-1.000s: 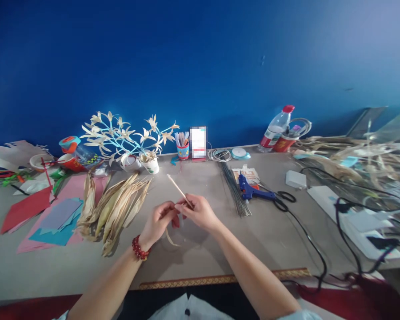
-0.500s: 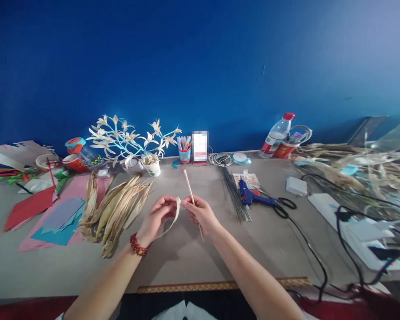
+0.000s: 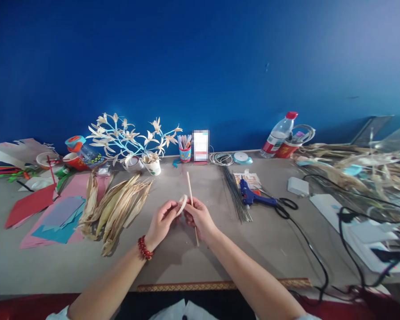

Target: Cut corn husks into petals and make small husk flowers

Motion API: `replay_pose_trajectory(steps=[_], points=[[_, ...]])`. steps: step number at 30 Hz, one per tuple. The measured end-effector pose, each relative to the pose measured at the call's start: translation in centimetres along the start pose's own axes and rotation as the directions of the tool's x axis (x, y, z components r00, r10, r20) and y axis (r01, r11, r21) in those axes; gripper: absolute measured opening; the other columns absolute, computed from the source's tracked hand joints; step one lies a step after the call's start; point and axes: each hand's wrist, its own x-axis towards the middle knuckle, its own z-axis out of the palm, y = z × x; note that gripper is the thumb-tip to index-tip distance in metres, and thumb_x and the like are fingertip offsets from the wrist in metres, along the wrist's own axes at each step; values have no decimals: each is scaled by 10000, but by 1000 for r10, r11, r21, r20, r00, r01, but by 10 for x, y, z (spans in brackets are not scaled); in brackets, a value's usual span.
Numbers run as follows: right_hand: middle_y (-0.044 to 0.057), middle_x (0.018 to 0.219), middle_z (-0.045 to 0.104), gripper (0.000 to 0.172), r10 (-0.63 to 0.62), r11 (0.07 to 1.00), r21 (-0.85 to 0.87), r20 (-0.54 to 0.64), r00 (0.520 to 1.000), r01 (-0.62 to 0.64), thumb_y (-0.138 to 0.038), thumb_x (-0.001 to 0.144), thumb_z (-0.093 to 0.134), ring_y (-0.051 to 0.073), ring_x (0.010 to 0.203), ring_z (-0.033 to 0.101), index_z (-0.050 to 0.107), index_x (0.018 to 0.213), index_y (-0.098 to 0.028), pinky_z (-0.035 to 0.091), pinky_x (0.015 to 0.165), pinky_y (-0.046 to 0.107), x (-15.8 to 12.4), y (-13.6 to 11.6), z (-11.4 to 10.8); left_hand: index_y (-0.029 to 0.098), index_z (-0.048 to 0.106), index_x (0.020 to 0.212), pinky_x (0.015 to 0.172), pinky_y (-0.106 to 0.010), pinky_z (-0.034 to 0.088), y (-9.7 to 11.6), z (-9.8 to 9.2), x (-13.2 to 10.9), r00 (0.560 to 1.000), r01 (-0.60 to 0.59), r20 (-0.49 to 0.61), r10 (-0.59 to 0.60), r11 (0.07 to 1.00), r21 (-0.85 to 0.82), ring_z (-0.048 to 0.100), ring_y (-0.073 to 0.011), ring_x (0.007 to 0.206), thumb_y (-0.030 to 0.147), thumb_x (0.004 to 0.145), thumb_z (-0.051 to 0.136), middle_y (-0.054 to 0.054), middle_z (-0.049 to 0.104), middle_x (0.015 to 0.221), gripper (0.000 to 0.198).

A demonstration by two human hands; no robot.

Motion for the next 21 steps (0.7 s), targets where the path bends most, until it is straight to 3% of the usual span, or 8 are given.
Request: replay_pose_trajectory(steps=[3,5,8,10,11,15,18,21], points=[[-43,641,530,451,-43,994,-103,-64,997,36,-602,779,611,50,408,272,593,951,-184,131,376,196,1,-7,-6,182,555,752,599,-231,424,-3,-2,3,996,84,-25,-90,981,-176,521,-118,594,417,869,557,19,575,665,263],[-25,632,566,479,-127,944,-314,-66,990,100,-604,858,482,72,404,322,627,1019,-177,188,387,208,3,-15,-16,185,538,743,598,-231,431,-5,-4,6,989,110,-65,-133,953,-281,522,-110,582,414,853,572,29,566,657,256],[-17,518,569,384,-188,668,-724,64,980,175,-479,903,460,115,462,462,700,907,-179,310,470,218,3,-27,-31,187,526,755,578,-230,439,-9,-10,11,967,130,-142,-213,885,-447,513,-98,557,406,807,610,40,550,654,240],[-10,488,597,386,-107,494,-847,165,980,197,-425,927,432,133,495,524,734,893,-187,358,522,223,1,-32,-34,186,515,760,557,-226,437,-12,-14,14,944,125,-193,-269,829,-546,500,-86,536,393,760,646,44,545,658,244],[-10,489,615,400,-60,457,-863,213,975,216,-411,944,407,137,496,538,740,961,-192,374,538,225,-1,-33,-33,186,509,758,551,-222,436,-14,-16,15,936,118,-209,-284,812,-572,497,-80,532,384,742,659,45,544,663,249],[-14,551,677,486,-41,465,-818,363,931,340,-406,979,380,164,562,600,518,1395,-195,428,603,237,-7,-27,-20,182,540,776,556,-211,433,-19,-16,13,960,138,-160,-229,886,-443,508,-85,550,363,762,652,45,541,656,213],[4,597,694,532,-96,526,-767,377,921,368,-451,986,393,183,634,639,455,1435,-173,453,660,255,-6,-16,-13,175,600,826,569,-223,433,-16,-11,7,991,119,-39,-130,972,-202,516,-106,568,356,825,609,29,556,646,181],[0,601,667,547,-112,643,-684,363,925,346,-489,985,387,169,567,622,466,1427,-176,467,647,265,-3,-9,-14,166,634,858,593,-236,436,-10,-8,3,998,66,8,-66,997,-35,534,-128,606,332,853,577,4,592,670,175]])
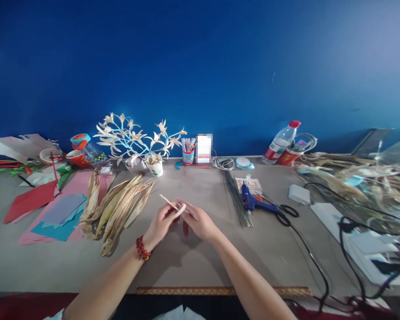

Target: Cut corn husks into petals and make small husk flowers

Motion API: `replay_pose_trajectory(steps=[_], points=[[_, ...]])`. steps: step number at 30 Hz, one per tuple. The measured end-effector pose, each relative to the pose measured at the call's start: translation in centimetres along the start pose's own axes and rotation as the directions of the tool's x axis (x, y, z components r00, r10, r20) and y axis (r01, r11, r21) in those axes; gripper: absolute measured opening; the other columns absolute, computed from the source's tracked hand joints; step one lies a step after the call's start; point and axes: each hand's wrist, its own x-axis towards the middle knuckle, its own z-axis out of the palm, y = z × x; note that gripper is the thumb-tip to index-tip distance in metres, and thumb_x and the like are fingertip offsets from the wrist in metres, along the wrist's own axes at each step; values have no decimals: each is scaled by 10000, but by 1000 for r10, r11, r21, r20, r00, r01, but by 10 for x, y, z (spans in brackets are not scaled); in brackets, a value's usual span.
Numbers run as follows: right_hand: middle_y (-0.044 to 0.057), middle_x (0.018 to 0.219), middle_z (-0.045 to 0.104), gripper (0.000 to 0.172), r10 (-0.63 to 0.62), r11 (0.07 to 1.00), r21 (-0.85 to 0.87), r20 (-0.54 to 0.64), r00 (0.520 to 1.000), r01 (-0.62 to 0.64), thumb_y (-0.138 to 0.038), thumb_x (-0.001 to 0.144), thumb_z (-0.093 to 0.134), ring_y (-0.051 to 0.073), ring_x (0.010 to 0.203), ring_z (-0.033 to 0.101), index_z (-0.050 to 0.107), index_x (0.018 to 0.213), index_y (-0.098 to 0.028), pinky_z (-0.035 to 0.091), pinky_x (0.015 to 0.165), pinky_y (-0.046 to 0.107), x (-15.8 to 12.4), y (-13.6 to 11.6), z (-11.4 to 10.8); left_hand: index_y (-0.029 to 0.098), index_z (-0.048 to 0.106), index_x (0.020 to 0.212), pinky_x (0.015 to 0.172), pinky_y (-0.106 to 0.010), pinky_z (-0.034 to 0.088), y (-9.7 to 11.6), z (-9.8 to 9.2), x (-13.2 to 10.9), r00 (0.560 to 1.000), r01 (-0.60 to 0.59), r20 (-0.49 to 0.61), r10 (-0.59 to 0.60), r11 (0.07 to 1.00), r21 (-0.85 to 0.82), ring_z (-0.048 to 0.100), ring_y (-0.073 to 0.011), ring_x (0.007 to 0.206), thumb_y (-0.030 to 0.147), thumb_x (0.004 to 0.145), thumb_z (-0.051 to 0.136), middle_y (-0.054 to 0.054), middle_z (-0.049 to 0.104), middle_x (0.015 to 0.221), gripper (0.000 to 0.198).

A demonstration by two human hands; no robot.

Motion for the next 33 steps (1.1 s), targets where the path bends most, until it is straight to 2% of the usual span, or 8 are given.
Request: replay_pose_trajectory(steps=[3,7,11,20,26,29,31,33], points=[[-10,561,627,543,-3,1000,13,8,1000,3,-466,992,367,151,507,583,462,1439,-173,468,607,256,1,5,-2,163,626,828,585,-234,434,5,0,-1,1000,-10,-4,10,998,63,551,-138,612,331,854,569,-9,619,682,179],[-11,525,603,493,-52,984,-175,-19,998,47,-354,995,336,142,508,556,495,1420,-161,442,584,226,0,4,-4,163,590,785,565,-217,431,8,-1,-1,1000,-4,20,2,996,88,547,-125,598,314,861,549,-5,620,683,173],[19,585,652,461,-107,935,-349,-110,988,63,-316,980,339,142,502,543,566,1355,-173,390,545,215,-1,0,1,164,564,742,552,-208,416,9,-3,-1,1000,-9,28,7,999,51,521,-111,569,261,849,532,11,578,640,148],[60,620,695,427,-209,750,-661,-268,941,-21,-294,971,342,148,484,556,646,1245,-171,251,500,243,-1,6,6,174,518,714,543,-211,388,14,-3,-4,996,-57,74,57,998,-3,460,-99,541,211,836,499,34,503,599,129],[65,651,709,408,-197,696,-708,-344,918,-116,-301,971,350,166,525,588,652,1222,-190,242,513,258,2,10,-5,174,498,699,550,-212,387,16,-3,-6,993,-57,104,62,997,-54,453,-90,540,239,865,502,36,500,599,178],[67,688,711,394,-120,715,-647,-487,865,-265,-319,957,371,173,556,589,666,1193,-204,257,511,255,4,13,-25,167,526,711,547,-216,395,16,-4,-9,992,-35,120,41,998,-51,477,-89,534,264,872,530,27,528,616,189],[57,655,685,396,-68,753,-555,-601,796,-355,-355,955,371,172,547,567,684,1145,-203,271,507,253,4,18,-45,165,534,710,541,-218,395,17,-5,-11,990,-22,140,31,997,-72,481,-88,529,281,878,540,25,531,619,204],[28,565,624,428,-25,858,-383,-697,717,-343,-417,951,373,164,526,540,682,1139,-189,305,506,245,3,22,-65,166,539,712,546,-221,401,18,-5,-12,991,-17,133,31,994,-105,484,-90,533,294,883,547,23,533,621,214]])
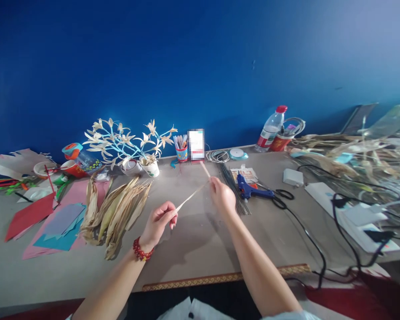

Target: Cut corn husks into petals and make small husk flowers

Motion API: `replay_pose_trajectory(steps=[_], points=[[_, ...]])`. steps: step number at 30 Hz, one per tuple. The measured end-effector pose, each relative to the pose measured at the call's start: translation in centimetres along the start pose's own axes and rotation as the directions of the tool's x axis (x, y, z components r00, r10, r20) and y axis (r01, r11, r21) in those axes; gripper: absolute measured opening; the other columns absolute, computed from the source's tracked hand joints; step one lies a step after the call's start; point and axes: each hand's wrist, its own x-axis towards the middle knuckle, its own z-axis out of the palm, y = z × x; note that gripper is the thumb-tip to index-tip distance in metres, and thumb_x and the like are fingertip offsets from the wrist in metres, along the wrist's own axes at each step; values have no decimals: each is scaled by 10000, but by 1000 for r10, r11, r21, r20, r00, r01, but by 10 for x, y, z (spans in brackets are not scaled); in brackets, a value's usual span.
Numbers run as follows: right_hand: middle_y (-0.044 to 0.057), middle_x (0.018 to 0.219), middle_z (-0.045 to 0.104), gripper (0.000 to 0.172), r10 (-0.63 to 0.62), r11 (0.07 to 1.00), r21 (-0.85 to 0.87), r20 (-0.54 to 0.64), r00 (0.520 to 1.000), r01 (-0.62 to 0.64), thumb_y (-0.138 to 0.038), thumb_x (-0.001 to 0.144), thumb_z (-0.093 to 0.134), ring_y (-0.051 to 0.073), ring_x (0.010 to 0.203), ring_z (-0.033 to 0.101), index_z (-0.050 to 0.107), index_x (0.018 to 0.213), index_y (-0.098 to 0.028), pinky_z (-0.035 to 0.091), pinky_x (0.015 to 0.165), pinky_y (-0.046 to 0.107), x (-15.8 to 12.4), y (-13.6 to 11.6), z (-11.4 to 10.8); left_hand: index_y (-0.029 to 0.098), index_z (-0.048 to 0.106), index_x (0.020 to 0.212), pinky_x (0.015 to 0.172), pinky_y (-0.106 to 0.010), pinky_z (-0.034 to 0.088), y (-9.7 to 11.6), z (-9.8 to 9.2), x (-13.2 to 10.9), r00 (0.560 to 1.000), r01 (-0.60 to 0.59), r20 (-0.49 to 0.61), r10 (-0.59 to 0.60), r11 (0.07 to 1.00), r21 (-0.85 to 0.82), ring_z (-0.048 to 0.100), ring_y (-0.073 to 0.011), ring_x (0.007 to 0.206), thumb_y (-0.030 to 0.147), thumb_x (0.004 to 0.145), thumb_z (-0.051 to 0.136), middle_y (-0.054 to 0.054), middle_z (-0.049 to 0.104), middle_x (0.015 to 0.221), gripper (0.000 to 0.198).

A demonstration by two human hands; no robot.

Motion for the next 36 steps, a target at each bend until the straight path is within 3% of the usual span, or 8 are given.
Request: replay_pose_trajectory(steps=[3,5,9,11,14,24,30,36], points=[[-28,474,532,619,142,874,470,-1,990,-125,-558,918,389,137,433,455,534,1346,-134,303,438,224,8,4,-9,166,552,729,584,-231,418,2,0,1,996,-43,-84,38,997,-56,498,-92,553,314,898,547,15,554,647,224],[-52,460,530,758,132,716,654,216,967,-244,-611,881,433,100,345,327,388,1456,-120,211,364,203,4,-4,-8,169,546,733,599,-233,417,2,-1,4,987,-73,-151,54,990,-120,496,-89,555,324,903,549,15,561,661,230],[-28,472,604,773,-188,698,605,672,716,-384,-568,897,480,59,312,226,312,1500,-114,130,347,183,-19,-30,2,173,522,719,588,-219,407,-2,-2,9,969,-80,-247,13,962,-262,483,-79,553,340,892,572,25,549,661,246],[-25,495,628,763,-288,712,596,729,620,-370,-552,921,465,56,315,245,265,1523,-128,150,353,179,-30,-40,8,170,546,732,585,-212,411,-5,-2,10,959,-66,-284,-20,954,-291,493,-82,567,343,871,601,29,543,645,228],[-34,504,630,777,-359,718,605,746,561,-344,-540,943,451,58,326,282,186,1546,-128,188,369,178,-39,-49,14,165,599,794,576,-213,429,-11,-1,12,944,-54,-325,-61,942,-332,518,-88,579,349,812,668,25,562,668,198],[-58,502,594,640,-355,820,552,699,621,-152,-414,987,411,84,427,404,218,1543,-166,331,474,186,-37,-43,12,193,553,817,591,-226,446,-16,-7,15,904,-136,-428,26,964,-229,498,-89,562,383,854,612,32,563,689,202],[-23,651,617,646,-390,760,622,668,634,-188,-526,967,417,102,478,541,342,1501,-170,434,522,221,-42,-44,20,173,627,820,573,-233,424,-17,2,7,983,-81,-141,117,968,237,516,-124,591,275,848,600,-6,598,679,110],[30,781,693,476,-445,840,526,528,723,132,-420,1000,371,118,552,572,538,1385,-195,467,620,242,-41,-39,24,162,598,795,586,-229,420,-17,6,8,997,-19,-74,22,999,46,506,-112,594,280,878,547,-1,589,683,153]])
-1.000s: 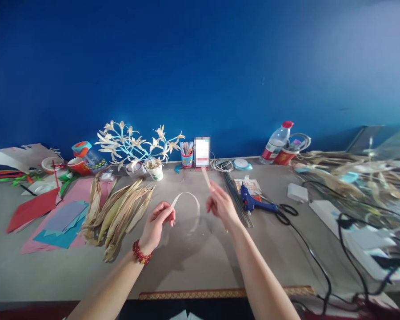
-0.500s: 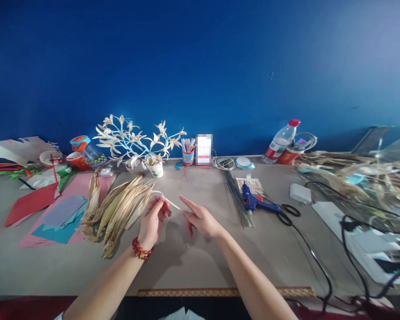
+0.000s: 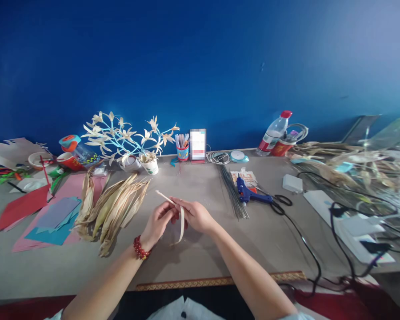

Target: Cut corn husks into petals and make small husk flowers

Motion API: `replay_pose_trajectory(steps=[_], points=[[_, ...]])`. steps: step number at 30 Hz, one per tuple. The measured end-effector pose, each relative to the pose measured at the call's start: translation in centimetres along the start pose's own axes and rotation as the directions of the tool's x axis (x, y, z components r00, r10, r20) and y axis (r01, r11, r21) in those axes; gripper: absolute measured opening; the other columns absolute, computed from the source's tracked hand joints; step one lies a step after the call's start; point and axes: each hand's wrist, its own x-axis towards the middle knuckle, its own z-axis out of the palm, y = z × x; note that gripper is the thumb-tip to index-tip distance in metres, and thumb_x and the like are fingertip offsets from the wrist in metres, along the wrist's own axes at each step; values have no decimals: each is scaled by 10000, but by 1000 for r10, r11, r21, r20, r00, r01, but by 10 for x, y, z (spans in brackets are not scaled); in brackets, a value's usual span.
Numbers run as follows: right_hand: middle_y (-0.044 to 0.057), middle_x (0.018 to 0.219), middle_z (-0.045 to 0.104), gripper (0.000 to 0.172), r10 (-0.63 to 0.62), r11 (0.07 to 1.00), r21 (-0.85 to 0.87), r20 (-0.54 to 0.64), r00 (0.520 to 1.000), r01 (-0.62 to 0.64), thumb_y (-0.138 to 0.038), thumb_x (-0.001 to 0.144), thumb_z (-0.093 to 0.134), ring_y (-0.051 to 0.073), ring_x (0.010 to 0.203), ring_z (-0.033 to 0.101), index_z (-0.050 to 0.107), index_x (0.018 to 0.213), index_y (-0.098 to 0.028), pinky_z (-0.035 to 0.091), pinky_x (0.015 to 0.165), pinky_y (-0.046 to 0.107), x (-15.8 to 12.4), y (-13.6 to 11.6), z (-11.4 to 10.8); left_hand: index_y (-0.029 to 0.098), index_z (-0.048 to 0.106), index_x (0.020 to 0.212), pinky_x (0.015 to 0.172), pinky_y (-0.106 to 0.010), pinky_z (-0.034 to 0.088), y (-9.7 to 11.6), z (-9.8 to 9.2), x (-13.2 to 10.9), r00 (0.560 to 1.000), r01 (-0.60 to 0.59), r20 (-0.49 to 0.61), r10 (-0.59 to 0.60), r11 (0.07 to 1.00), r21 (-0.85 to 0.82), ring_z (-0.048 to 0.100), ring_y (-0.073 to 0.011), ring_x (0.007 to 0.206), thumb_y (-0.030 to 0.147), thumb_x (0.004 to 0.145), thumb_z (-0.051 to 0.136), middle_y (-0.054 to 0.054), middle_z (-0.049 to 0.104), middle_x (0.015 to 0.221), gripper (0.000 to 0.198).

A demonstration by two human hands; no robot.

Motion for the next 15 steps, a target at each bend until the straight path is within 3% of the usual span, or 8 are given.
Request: replay_pose_trajectory(steps=[4,10,13,15], points=[[10,669,683,450,12,979,-202,-37,999,-19,-353,1005,337,132,533,587,529,1384,-205,435,593,219,-1,-3,-2,166,574,772,584,-230,403,0,-1,0,1000,-3,22,5,994,-107,479,-105,580,337,874,559,17,552,654,200],[14,588,656,388,31,887,-447,-189,982,-114,-280,968,357,148,498,559,624,1228,-171,366,549,223,-1,-1,-12,177,539,742,598,-232,405,12,-1,-6,998,18,64,-16,999,-30,491,-102,580,353,888,533,16,569,668,229],[30,616,672,395,25,839,-513,-294,955,-180,-299,962,348,155,531,572,648,1184,-169,356,555,230,-1,5,-23,177,530,730,582,-234,402,16,-1,-8,996,29,84,-23,997,-69,477,-99,564,357,885,546,12,566,657,238],[32,608,665,413,43,821,-506,-406,913,-264,-334,965,335,157,540,570,664,1158,-174,352,555,235,-1,12,-37,177,531,723,587,-241,407,17,-1,-9,994,22,106,-13,996,-89,478,-101,569,365,886,551,3,572,665,250]])
